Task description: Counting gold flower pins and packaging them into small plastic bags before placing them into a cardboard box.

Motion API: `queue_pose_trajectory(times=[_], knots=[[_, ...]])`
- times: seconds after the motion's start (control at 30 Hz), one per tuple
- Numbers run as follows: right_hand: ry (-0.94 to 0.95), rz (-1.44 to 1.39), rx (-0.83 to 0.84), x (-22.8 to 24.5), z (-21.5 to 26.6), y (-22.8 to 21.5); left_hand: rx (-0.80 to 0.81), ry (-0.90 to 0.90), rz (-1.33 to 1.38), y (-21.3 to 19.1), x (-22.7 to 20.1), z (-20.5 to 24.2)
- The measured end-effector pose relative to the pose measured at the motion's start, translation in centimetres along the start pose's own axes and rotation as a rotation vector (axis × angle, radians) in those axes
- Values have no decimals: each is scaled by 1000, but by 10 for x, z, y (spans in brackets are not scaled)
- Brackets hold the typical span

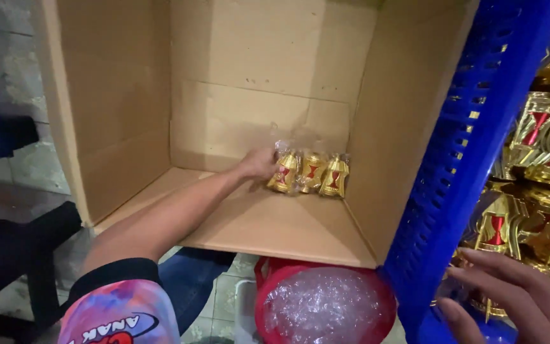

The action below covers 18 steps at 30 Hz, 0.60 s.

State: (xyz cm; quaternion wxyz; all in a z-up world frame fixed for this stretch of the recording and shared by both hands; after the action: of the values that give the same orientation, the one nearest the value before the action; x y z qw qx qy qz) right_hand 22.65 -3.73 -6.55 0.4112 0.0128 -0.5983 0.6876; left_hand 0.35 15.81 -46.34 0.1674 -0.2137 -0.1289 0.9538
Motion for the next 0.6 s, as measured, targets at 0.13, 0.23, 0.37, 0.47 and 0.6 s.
queue_pose_trajectory(times=[0.13,0.23,0.37,0.47,0.6], knots=[[31,34,31,2,-1,-1,21,-112,246,8,-6,13],[67,0,15,7,0,0,-9,-112,215,14,-6,14],[28,-65,-22,5,2,-2,-2,-42,70,27,-2,-10],[27,-104,-40,7,1,-7,59,-95,178,8,-12,12],[-76,-105,-65,-9,4,-14,62,-168,55,-19,-30,45]])
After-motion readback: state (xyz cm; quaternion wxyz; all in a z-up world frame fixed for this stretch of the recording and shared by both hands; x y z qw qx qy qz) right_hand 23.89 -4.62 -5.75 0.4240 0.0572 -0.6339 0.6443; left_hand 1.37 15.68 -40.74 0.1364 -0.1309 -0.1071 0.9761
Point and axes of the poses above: each hand's wrist, its own z-axis away from the middle knuckle, its own y-axis out of the palm, x = y × z, the point moved 5 cm from there along -z, towards the middle knuckle, and after that the axes turned 10 degrees about -z, right-handed, at the moved point
